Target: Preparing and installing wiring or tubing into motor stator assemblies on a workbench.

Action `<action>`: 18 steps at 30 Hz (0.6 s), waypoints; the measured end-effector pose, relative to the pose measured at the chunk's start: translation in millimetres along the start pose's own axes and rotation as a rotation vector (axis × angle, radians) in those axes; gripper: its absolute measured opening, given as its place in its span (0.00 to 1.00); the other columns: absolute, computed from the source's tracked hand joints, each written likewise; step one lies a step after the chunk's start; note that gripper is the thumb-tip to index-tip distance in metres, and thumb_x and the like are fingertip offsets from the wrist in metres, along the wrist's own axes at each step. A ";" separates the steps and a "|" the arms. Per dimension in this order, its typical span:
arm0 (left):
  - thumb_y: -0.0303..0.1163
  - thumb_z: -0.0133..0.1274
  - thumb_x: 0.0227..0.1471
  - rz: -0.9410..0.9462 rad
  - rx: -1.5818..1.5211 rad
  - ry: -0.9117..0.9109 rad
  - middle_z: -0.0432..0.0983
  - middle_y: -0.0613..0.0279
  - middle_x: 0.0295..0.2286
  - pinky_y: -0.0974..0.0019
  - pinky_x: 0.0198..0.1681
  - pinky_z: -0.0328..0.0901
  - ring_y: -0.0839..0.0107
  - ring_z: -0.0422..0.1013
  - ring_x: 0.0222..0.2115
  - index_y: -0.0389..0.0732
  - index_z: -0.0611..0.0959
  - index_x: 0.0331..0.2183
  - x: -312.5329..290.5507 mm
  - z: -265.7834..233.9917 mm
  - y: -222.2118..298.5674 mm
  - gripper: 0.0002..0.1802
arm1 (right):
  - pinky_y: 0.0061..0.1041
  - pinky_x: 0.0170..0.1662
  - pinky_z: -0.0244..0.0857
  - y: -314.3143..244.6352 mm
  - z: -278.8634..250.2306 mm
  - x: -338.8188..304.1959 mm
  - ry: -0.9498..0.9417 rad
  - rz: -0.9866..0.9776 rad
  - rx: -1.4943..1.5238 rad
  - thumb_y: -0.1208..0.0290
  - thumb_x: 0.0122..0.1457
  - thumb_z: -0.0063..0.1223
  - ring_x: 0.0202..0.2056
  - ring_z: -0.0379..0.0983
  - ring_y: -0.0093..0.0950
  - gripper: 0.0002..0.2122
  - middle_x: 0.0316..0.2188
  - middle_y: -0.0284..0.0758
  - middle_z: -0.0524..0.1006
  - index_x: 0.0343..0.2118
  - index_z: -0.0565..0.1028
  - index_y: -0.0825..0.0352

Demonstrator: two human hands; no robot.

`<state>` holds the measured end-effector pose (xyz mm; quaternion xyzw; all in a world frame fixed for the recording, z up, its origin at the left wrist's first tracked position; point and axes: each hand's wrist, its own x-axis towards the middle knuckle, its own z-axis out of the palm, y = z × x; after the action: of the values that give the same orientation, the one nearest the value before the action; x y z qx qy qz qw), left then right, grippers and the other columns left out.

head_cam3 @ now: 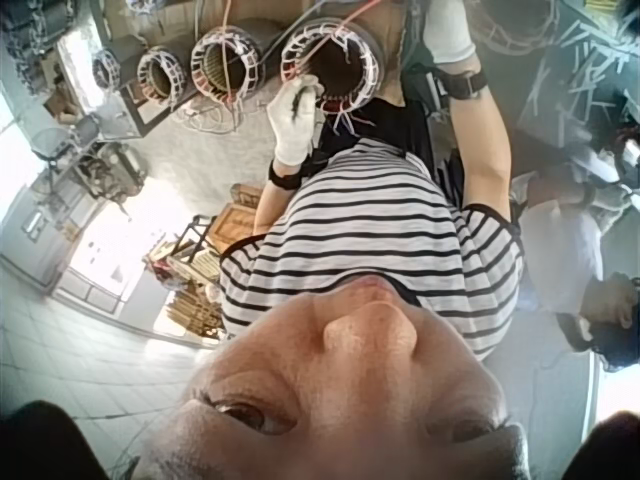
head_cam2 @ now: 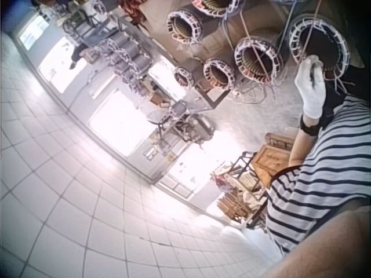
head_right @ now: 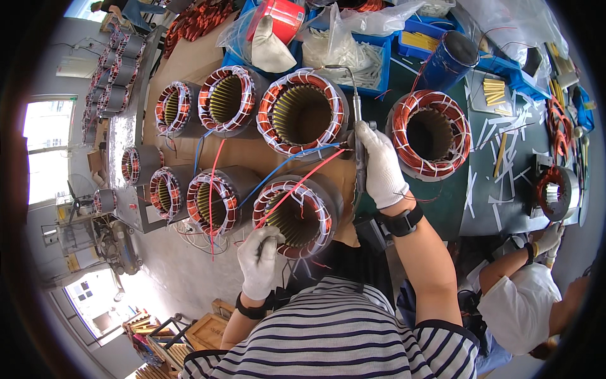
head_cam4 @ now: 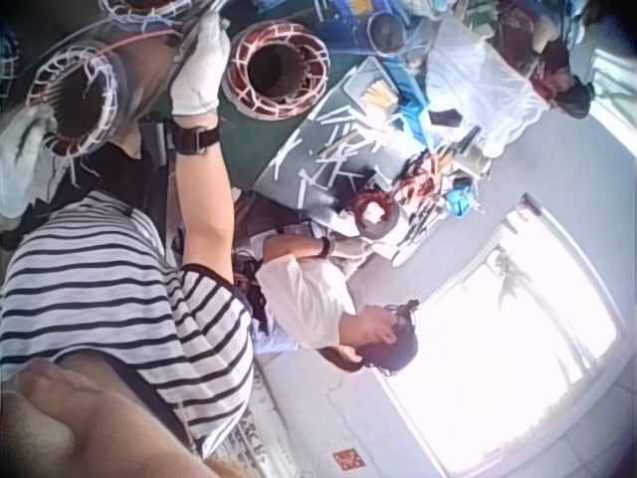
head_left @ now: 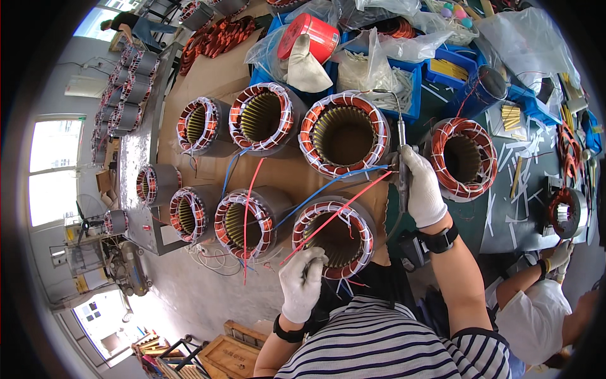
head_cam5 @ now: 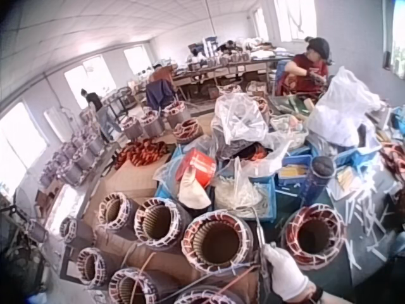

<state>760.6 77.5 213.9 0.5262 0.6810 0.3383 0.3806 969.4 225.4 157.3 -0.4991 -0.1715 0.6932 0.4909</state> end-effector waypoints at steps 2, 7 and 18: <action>0.20 0.44 0.48 0.008 0.001 0.002 0.75 0.59 0.23 0.73 0.31 0.65 0.76 0.70 0.25 0.31 0.76 0.32 -0.2 0.0 -0.4 0.08 | 0.14 0.20 0.51 0.6 -0.5 0.4 -0.006 -0.002 0.007 0.61 0.59 0.45 0.14 0.58 0.14 0.12 0.16 0.24 0.67 0.27 0.72 0.64; 0.20 0.44 0.48 0.009 0.002 0.006 0.75 0.59 0.23 0.73 0.31 0.65 0.75 0.70 0.25 0.31 0.77 0.32 0.4 1.6 0.5 0.08 | 0.14 0.21 0.52 1.0 -5.5 2.7 -0.048 -0.014 -0.046 0.60 0.60 0.44 0.15 0.60 0.15 0.13 0.18 0.25 0.68 0.28 0.72 0.65; 0.19 0.46 0.46 0.035 -0.032 0.046 0.75 0.57 0.23 0.73 0.30 0.66 0.73 0.72 0.24 0.31 0.77 0.31 0.1 2.4 2.6 0.07 | 0.16 0.19 0.57 0.7 -1.7 -10.4 -0.025 -0.036 0.056 0.53 0.61 0.37 0.16 0.65 0.19 0.19 0.21 0.31 0.72 0.35 0.70 0.67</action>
<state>763.9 78.3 214.9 0.5241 0.6747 0.3677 0.3672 970.8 215.8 161.5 -0.4732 -0.1669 0.6951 0.5148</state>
